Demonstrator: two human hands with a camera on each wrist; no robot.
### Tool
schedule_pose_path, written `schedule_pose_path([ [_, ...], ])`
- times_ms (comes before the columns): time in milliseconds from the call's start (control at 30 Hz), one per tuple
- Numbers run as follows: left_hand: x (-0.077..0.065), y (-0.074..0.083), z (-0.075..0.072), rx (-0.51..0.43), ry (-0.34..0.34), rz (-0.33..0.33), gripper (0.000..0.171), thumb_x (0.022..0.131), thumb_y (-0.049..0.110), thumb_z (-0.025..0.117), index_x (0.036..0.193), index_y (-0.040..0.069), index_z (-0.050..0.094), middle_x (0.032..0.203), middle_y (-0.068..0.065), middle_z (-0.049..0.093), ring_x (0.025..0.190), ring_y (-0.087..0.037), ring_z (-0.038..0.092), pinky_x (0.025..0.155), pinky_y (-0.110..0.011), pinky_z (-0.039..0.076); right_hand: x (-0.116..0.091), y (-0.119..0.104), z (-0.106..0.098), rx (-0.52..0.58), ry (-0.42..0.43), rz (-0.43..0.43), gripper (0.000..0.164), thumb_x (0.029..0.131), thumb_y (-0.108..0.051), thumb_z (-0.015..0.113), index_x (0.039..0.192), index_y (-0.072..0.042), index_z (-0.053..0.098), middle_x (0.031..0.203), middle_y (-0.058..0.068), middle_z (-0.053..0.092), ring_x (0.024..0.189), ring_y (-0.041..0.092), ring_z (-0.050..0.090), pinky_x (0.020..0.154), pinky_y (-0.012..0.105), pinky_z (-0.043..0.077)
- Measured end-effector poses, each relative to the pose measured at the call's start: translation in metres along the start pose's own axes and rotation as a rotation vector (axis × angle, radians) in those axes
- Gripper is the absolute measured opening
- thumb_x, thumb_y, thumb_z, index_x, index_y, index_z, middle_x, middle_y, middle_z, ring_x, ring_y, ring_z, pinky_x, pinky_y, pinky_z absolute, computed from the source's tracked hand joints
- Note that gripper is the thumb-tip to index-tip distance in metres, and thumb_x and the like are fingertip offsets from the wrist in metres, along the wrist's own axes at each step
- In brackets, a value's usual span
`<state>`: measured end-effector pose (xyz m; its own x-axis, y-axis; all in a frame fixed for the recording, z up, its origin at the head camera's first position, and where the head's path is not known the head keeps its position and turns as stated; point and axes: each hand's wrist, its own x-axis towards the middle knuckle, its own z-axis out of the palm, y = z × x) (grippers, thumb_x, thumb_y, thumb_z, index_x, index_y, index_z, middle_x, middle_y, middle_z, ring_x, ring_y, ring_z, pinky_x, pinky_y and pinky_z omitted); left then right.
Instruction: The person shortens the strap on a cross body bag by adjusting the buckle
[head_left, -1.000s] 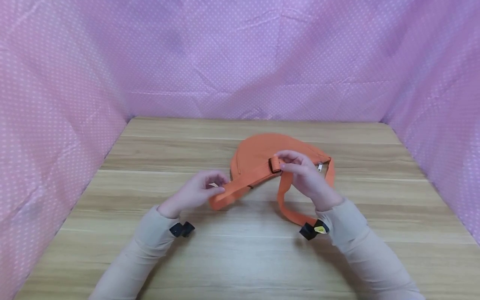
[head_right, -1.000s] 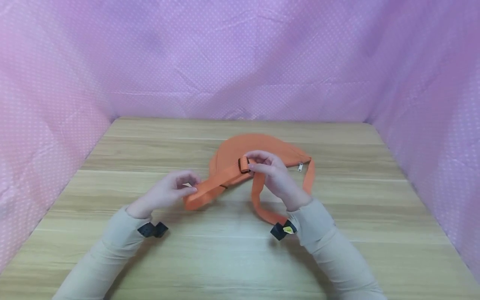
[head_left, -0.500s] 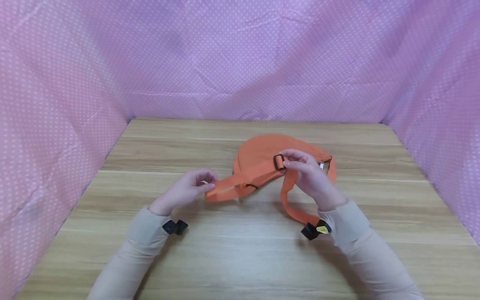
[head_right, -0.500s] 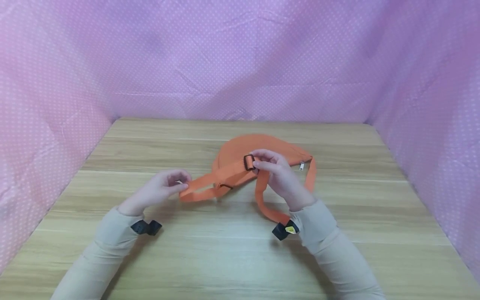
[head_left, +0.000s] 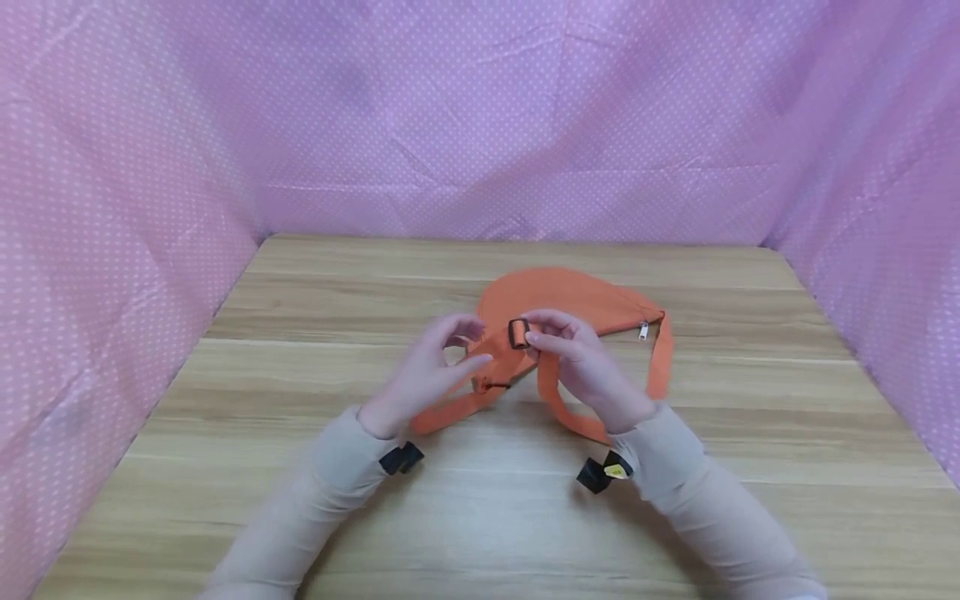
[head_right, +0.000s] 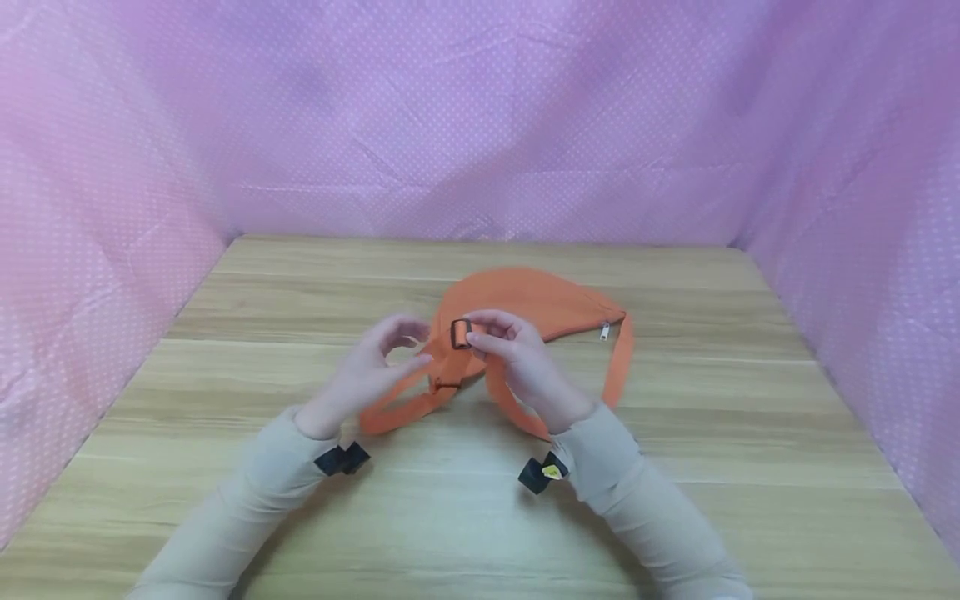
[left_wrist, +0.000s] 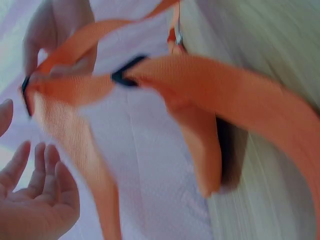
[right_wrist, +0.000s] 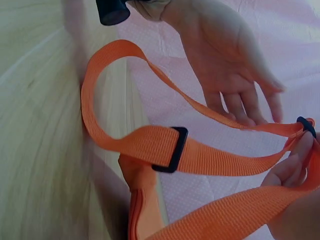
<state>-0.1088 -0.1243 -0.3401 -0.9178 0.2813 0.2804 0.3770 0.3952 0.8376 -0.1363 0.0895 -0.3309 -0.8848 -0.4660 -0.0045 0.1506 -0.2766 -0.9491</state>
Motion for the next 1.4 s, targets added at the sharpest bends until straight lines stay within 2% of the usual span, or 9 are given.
schedule_pose_path([
  [167, 0.003, 0.006, 0.014, -0.051, 0.024, -0.032, 0.043, 0.085, 0.017, 0.071, 0.123, 0.007, 0.052, 0.120, -0.005, 0.056, 0.111, -0.020, 0.051, 0.097, -0.042, 0.042, 0.000, 0.005, 0.009, -0.007, 0.012, 0.014, 0.034, 0.092, 0.005, 0.047, 0.093, -0.023, 0.066, 0.085, -0.008, 0.066, 0.077, 0.004, 0.061, 0.074, 0.019, 0.049],
  [367, 0.002, 0.004, 0.022, -0.107, 0.072, 0.017, 0.037, 0.083, 0.012, 0.073, 0.117, 0.007, 0.056, 0.116, -0.005, 0.058, 0.108, -0.021, 0.051, 0.095, -0.043, 0.041, -0.001, 0.008, 0.015, -0.024, 0.017, -0.011, 0.034, 0.090, 0.006, 0.049, 0.093, -0.023, 0.066, 0.084, -0.008, 0.066, 0.078, 0.006, 0.062, 0.074, 0.021, 0.051],
  [733, -0.002, 0.001, 0.023, -0.149, 0.057, 0.065, 0.037, 0.084, 0.006, 0.070, 0.119, 0.006, 0.060, 0.114, -0.008, 0.059, 0.106, -0.018, 0.056, 0.092, -0.032, 0.050, -0.005, 0.011, 0.016, -0.077, 0.019, -0.017, 0.028, 0.091, 0.004, 0.052, 0.097, -0.021, 0.062, 0.085, -0.007, 0.066, 0.075, 0.008, 0.061, 0.074, 0.023, 0.052],
  [867, -0.004, 0.001, 0.022, -0.136, 0.078, 0.069, 0.035, 0.083, 0.006, 0.071, 0.117, 0.006, 0.062, 0.115, -0.008, 0.062, 0.107, -0.018, 0.058, 0.093, -0.032, 0.049, -0.007, 0.012, 0.010, -0.150, 0.037, -0.047, 0.021, 0.090, 0.001, 0.057, 0.101, -0.017, 0.061, 0.087, -0.006, 0.065, 0.078, 0.008, 0.061, 0.075, 0.022, 0.052],
  [967, -0.006, 0.002, 0.021, -0.141, 0.079, 0.064, 0.036, 0.083, 0.005, 0.071, 0.118, 0.004, 0.062, 0.114, -0.009, 0.063, 0.107, -0.019, 0.059, 0.093, -0.033, 0.049, -0.008, 0.012, 0.003, -0.230, 0.054, -0.048, 0.016, 0.089, -0.002, 0.060, 0.105, -0.006, 0.060, 0.088, -0.005, 0.062, 0.080, 0.008, 0.058, 0.075, 0.021, 0.050],
  [1067, -0.007, 0.002, 0.019, -0.159, 0.065, 0.052, 0.037, 0.083, 0.004, 0.070, 0.119, 0.003, 0.061, 0.115, -0.011, 0.064, 0.104, -0.019, 0.060, 0.091, -0.031, 0.050, -0.010, 0.011, -0.003, -0.333, 0.049, -0.028, 0.020, 0.089, -0.005, 0.061, 0.108, 0.002, 0.057, 0.087, -0.006, 0.061, 0.079, 0.008, 0.056, 0.074, 0.021, 0.048],
  [1167, -0.008, 0.004, 0.018, -0.162, 0.058, 0.040, 0.038, 0.084, 0.005, 0.070, 0.120, 0.004, 0.060, 0.115, -0.010, 0.065, 0.103, -0.019, 0.061, 0.090, -0.031, 0.050, -0.011, 0.010, -0.008, -0.401, 0.025, -0.018, 0.025, 0.089, -0.008, 0.062, 0.110, 0.005, 0.056, 0.086, -0.007, 0.061, 0.077, 0.008, 0.058, 0.075, 0.022, 0.049],
  [1267, -0.008, 0.006, 0.016, -0.167, 0.057, 0.035, 0.038, 0.084, 0.006, 0.070, 0.121, 0.005, 0.060, 0.117, -0.009, 0.064, 0.105, -0.018, 0.060, 0.091, -0.031, 0.050, -0.011, 0.010, -0.010, -0.393, 0.009, -0.021, 0.024, 0.089, -0.011, 0.065, 0.108, 0.002, 0.058, 0.087, -0.006, 0.062, 0.078, 0.011, 0.059, 0.076, 0.024, 0.050],
  [1400, -0.009, 0.006, 0.016, -0.181, 0.052, 0.044, 0.038, 0.084, 0.006, 0.071, 0.121, 0.006, 0.060, 0.115, -0.009, 0.064, 0.101, -0.019, 0.060, 0.089, -0.031, 0.050, -0.010, 0.010, -0.010, -0.362, 0.003, -0.013, 0.013, 0.088, -0.013, 0.067, 0.100, -0.013, 0.062, 0.088, -0.005, 0.063, 0.080, 0.012, 0.060, 0.077, 0.023, 0.050],
])
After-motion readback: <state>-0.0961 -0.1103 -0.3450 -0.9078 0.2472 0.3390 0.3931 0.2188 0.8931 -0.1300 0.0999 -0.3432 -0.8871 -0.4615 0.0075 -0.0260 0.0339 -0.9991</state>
